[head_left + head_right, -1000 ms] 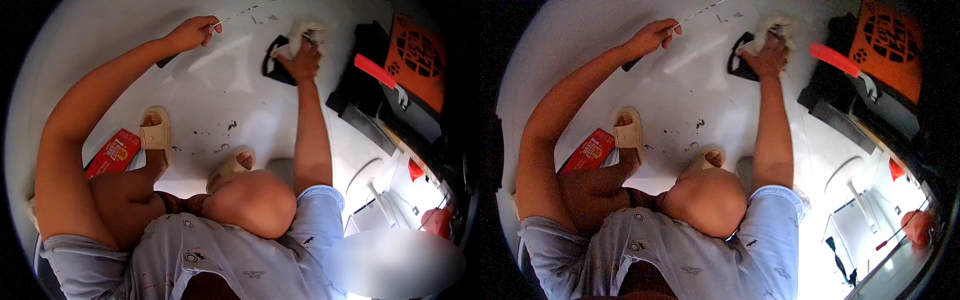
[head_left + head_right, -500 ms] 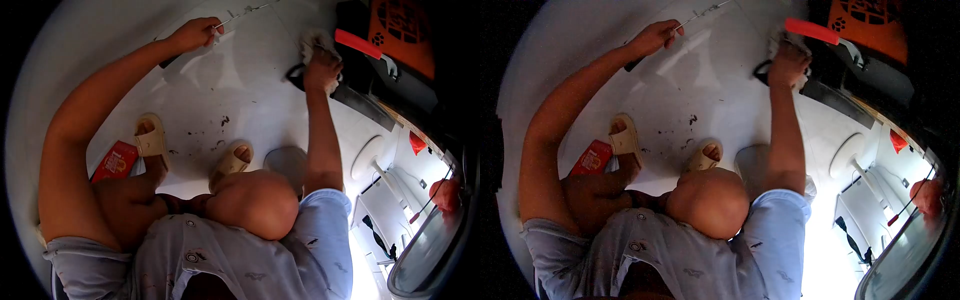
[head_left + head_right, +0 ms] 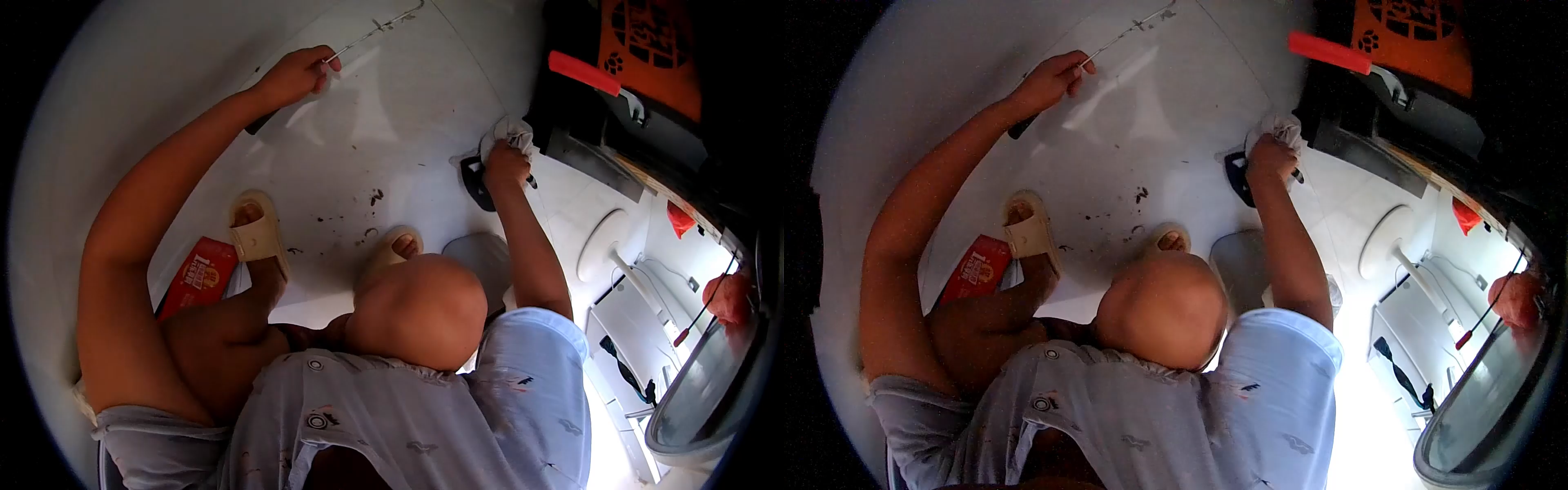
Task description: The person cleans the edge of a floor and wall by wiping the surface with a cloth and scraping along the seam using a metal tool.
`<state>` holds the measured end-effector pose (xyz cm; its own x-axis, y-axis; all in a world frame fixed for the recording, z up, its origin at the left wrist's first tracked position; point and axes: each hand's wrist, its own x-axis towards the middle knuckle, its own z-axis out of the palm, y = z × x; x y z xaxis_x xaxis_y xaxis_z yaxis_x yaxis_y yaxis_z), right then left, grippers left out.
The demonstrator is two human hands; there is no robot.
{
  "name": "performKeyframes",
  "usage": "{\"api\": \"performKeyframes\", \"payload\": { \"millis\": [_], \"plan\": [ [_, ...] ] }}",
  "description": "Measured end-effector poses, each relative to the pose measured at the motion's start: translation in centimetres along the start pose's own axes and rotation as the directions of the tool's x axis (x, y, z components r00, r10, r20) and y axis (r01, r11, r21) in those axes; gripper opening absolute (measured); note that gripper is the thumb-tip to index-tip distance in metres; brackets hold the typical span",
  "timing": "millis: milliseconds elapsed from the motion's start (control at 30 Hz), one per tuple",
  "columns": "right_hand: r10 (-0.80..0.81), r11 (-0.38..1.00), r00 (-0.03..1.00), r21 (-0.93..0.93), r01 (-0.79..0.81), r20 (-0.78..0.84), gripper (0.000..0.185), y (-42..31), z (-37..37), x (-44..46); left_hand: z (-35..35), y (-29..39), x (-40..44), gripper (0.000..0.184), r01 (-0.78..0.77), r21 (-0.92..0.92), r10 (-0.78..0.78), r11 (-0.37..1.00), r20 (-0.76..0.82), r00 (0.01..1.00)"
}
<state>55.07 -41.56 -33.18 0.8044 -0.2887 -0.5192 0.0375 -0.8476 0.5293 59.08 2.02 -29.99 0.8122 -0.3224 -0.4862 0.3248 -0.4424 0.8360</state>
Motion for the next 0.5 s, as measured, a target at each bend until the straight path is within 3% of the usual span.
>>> {"api": "performKeyframes", "payload": {
  "millis": [100,167,300,333,433,467,500],
  "plan": [
    [-0.14,0.989,0.983,-0.063,0.133,-0.117,0.034,1.2,-3.8,-3.3,-0.2,-2.0,0.4,0.023,0.03,0.02,-0.029,0.999,-0.01,1.0],
    [-0.176,0.983,0.916,-0.021,0.181,-0.359,0.032,1.6,-6.0,-3.6,0.0,-3.7,1.5,0.023,0.01,-0.017,-0.01,1.0,-0.011,1.0],
    [-0.185,0.981,0.671,-0.1,0.164,-0.718,0.034,2.1,-8.2,1.5,0.9,-1.9,3.0,0.022,0.03,-0.01,-0.03,1.0,0.022,0.999],
    [-0.168,0.986,0.646,-0.129,0.108,-0.745,0.032,2.5,-7.5,3.2,1.2,-0.9,3.1,0.022,0.015,-0.017,-0.015,1.0,0.038,0.999],
    [-0.155,0.979,0.929,-0.176,0.1,-0.335,0.042,2.4,-7.2,3.3,2.3,1.4,3.2,0.022,-0.024,-0.014,0.026,1.0,0.085,0.996],
    [-0.158,0.986,0.979,-0.072,0.149,-0.129,0.049,2.5,-7.8,1.6,2.7,1.6,3.4,0.022,-0.039,0.002,0.039,0.999,0.101,0.994],
    [-0.119,0.992,0.986,0.035,0.124,-0.117,0.057,2.6,-7.0,-0.1,3.2,1.7,3.6,0.022,-0.054,0.016,0.052,0.998,0.119,0.992]
  ]
}}
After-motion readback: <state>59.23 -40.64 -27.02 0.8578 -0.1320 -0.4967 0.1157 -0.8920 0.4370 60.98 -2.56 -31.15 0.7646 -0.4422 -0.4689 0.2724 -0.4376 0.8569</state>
